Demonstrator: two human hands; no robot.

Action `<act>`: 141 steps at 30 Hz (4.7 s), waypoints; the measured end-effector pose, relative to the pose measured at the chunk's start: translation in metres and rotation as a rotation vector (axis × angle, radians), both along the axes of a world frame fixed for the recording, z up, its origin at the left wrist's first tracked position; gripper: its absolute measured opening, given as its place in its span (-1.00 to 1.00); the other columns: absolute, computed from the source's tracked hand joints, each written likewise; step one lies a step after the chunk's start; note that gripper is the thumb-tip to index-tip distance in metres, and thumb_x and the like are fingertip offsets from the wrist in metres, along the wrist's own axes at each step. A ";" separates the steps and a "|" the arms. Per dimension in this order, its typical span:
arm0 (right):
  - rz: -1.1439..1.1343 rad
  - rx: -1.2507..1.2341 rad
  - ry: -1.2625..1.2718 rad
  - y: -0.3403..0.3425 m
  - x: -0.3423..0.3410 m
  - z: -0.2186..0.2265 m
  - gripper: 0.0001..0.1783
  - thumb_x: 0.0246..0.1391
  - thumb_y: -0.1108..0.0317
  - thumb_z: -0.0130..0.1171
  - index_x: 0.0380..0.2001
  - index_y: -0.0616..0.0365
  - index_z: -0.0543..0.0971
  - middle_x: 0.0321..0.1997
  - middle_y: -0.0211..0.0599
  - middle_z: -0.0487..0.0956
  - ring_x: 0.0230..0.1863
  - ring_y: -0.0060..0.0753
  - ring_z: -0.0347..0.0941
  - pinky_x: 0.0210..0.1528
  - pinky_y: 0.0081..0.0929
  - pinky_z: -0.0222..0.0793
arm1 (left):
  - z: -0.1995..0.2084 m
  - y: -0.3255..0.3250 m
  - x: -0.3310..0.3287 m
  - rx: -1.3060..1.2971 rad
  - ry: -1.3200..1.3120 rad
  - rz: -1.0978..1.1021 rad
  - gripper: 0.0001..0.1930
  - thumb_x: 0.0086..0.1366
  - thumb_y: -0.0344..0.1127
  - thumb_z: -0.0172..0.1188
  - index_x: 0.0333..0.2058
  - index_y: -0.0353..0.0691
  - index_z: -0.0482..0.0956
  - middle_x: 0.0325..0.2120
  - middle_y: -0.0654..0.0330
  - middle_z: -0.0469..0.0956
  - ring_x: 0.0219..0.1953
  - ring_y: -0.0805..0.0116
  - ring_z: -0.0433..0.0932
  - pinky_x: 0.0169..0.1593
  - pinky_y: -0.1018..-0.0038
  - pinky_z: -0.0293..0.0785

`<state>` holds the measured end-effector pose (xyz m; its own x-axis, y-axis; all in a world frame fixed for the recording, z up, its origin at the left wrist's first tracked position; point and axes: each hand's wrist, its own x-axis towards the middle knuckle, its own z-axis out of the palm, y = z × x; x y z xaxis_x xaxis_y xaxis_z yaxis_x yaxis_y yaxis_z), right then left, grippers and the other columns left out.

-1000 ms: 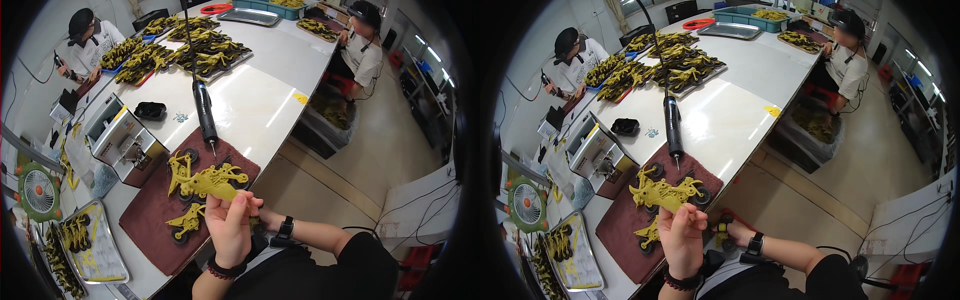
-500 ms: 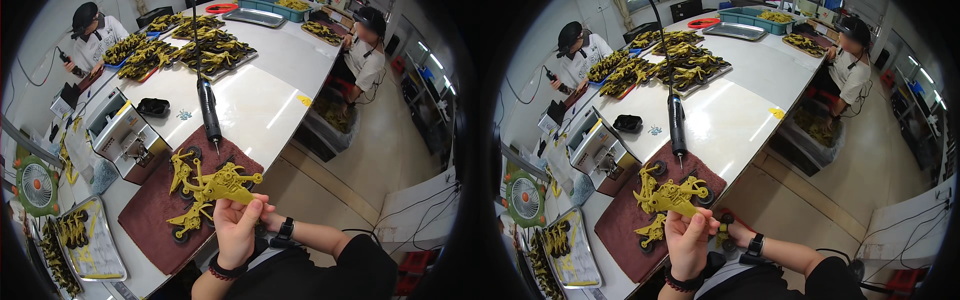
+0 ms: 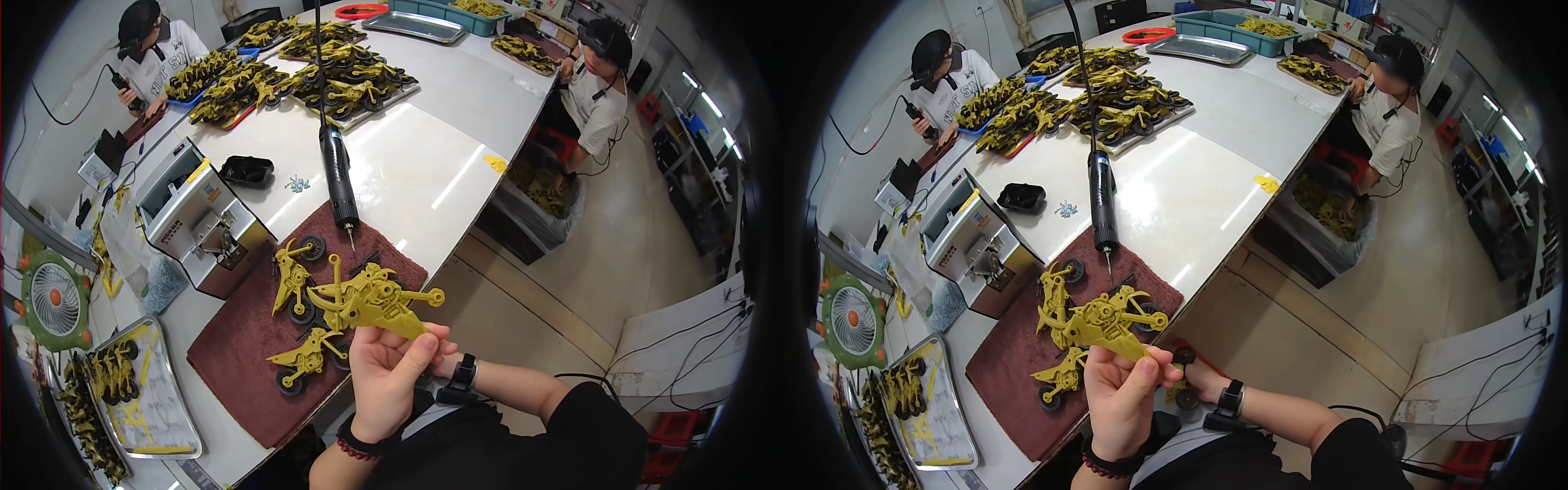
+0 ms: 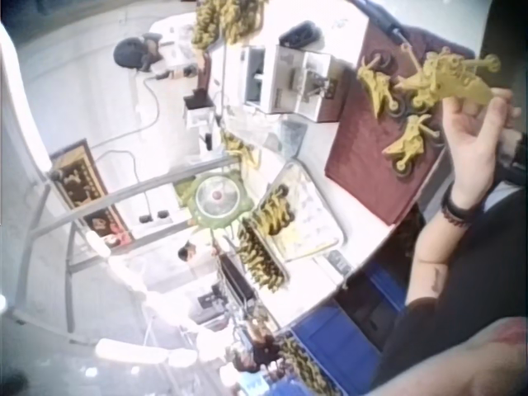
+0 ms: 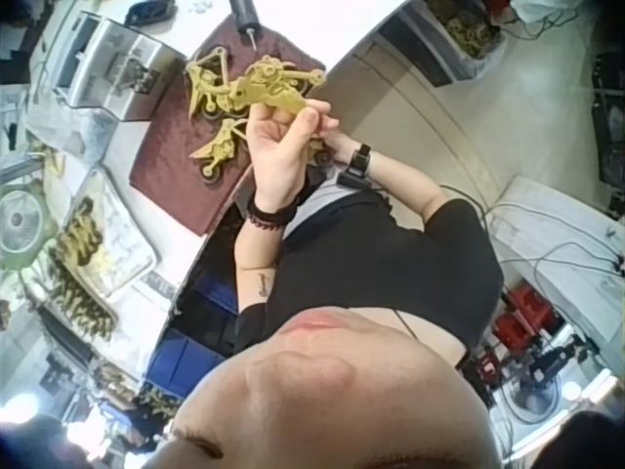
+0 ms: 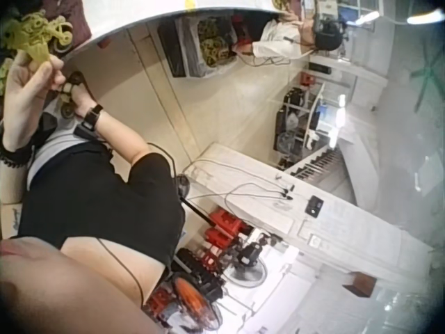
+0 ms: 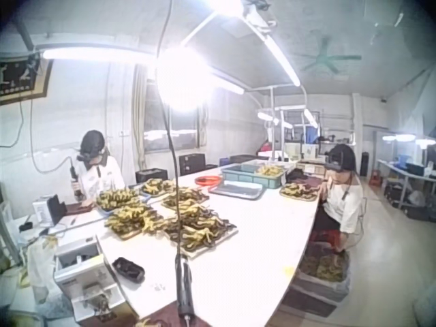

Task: Assembling parts of yellow toy motorcycles and using an electric tool on them at a workbench.

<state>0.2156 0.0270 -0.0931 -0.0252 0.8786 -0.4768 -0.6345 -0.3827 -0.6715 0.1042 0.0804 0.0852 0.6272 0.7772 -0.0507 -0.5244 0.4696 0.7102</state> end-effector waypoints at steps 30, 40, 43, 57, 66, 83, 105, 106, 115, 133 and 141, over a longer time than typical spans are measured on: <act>0.015 -0.142 0.165 0.000 -0.009 -0.055 -0.84 0.04 0.41 0.11 -0.27 0.15 0.50 -0.37 -0.43 0.53 -0.35 -0.58 0.45 -0.34 -0.61 0.39 | 0.017 -0.010 0.004 0.007 0.196 0.146 -0.85 0.27 -0.39 0.05 -0.24 -0.31 0.41 -0.44 0.23 0.46 -0.48 0.53 0.42 -0.41 0.61 0.41; -0.093 -0.088 0.170 0.003 -0.008 -0.072 -0.80 -0.03 0.39 0.18 -0.27 0.11 0.50 -0.40 -0.45 0.51 -0.40 -0.59 0.42 -0.41 -0.62 0.34 | -0.018 -0.001 0.020 0.159 0.291 -0.002 -0.72 0.27 -0.40 0.00 -0.06 -0.38 0.34 -0.32 0.02 0.54 -0.29 0.35 0.52 -0.23 0.47 0.47; -0.140 -0.153 0.171 0.000 -0.006 -0.047 -0.79 -0.01 0.41 0.12 -0.23 0.11 0.48 -0.39 -0.45 0.49 -0.40 -0.59 0.41 -0.40 -0.62 0.33 | -0.014 -0.002 0.023 0.277 0.309 -0.056 -0.76 0.25 -0.45 0.04 -0.14 -0.46 0.39 -0.24 -0.01 0.54 -0.27 0.39 0.51 -0.14 0.50 0.42; -0.109 0.028 0.057 -0.008 0.002 -0.046 -0.85 0.02 0.41 0.06 -0.28 0.09 0.49 -0.39 -0.45 0.50 -0.37 -0.61 0.43 -0.34 -0.60 0.37 | -0.012 0.010 0.072 0.044 0.201 -0.246 -0.78 0.30 -0.33 -0.05 -0.13 -0.31 0.36 -0.22 0.11 0.49 -0.44 0.47 0.45 -0.30 0.53 0.41; -0.402 -0.457 0.234 -0.022 0.014 -0.074 -0.73 0.16 0.19 -0.06 -0.20 0.10 0.49 -0.24 -0.30 0.55 -0.24 -0.40 0.48 -0.34 -0.41 0.46 | -0.053 0.058 0.176 -0.177 0.036 -0.010 -0.76 0.31 -0.29 -0.05 -0.12 -0.30 0.31 -0.18 0.16 0.41 -0.19 0.42 0.41 -0.08 0.42 0.35; -0.681 0.229 -0.270 -0.025 0.082 0.128 -0.72 -0.01 0.48 0.15 -0.18 0.19 0.44 -0.31 -0.39 0.48 -0.27 -0.53 0.47 -0.20 -0.58 0.39 | -0.040 0.007 0.083 0.544 0.316 -0.076 -0.66 0.12 -0.46 0.16 -0.09 -0.38 0.44 -0.27 0.08 0.54 -0.27 0.39 0.54 -0.23 0.54 0.47; -0.524 0.392 -0.394 -0.026 0.050 0.134 -0.71 0.11 0.32 0.05 -0.14 0.27 0.42 -0.27 -0.31 0.49 -0.28 -0.55 0.44 -0.20 -0.58 0.39 | -0.034 0.013 0.058 0.396 0.319 -0.081 -0.86 0.14 -0.52 0.16 -0.31 -0.45 0.51 -0.49 0.16 0.58 -0.49 0.57 0.52 -0.40 0.68 0.43; -0.522 0.390 -0.391 -0.026 0.050 0.134 -0.71 0.11 0.32 0.05 -0.14 0.27 0.42 -0.27 -0.31 0.49 -0.28 -0.55 0.44 -0.20 -0.58 0.39 | -0.035 0.012 0.058 0.394 0.322 -0.079 -0.86 0.14 -0.52 0.16 -0.31 -0.45 0.51 -0.49 0.16 0.58 -0.49 0.57 0.52 -0.40 0.68 0.43; -0.573 0.375 -0.271 -0.026 0.044 0.129 -0.58 0.24 0.10 -0.18 -0.14 0.26 0.40 -0.23 -0.30 0.48 -0.23 -0.58 0.43 -0.14 -0.60 0.36 | -0.038 0.012 0.058 0.505 0.446 -0.063 -0.91 0.17 -0.52 0.14 -0.35 -0.43 0.48 -0.51 0.23 0.54 -0.45 0.59 0.49 -0.36 0.69 0.38; -0.657 0.499 -0.712 -0.028 0.035 0.126 -0.52 0.20 0.02 -0.10 -0.20 0.31 0.44 -0.22 -0.23 0.52 -0.21 -0.53 0.44 -0.13 -0.58 0.35 | -0.041 0.007 0.056 0.605 0.491 0.066 -0.92 0.04 -0.48 0.22 -0.50 -0.36 0.52 -0.63 0.18 0.48 -0.57 0.42 0.43 -0.48 0.55 0.35; -0.626 0.527 -0.953 -0.026 0.041 0.125 -0.48 0.19 -0.01 -0.11 -0.25 0.33 0.47 -0.33 -0.18 0.57 -0.32 -0.49 0.51 -0.26 -0.58 0.41 | -0.044 0.012 0.054 0.672 0.474 0.073 -0.93 0.00 -0.51 0.24 -0.51 -0.35 0.52 -0.65 0.19 0.46 -0.60 0.39 0.42 -0.48 0.53 0.31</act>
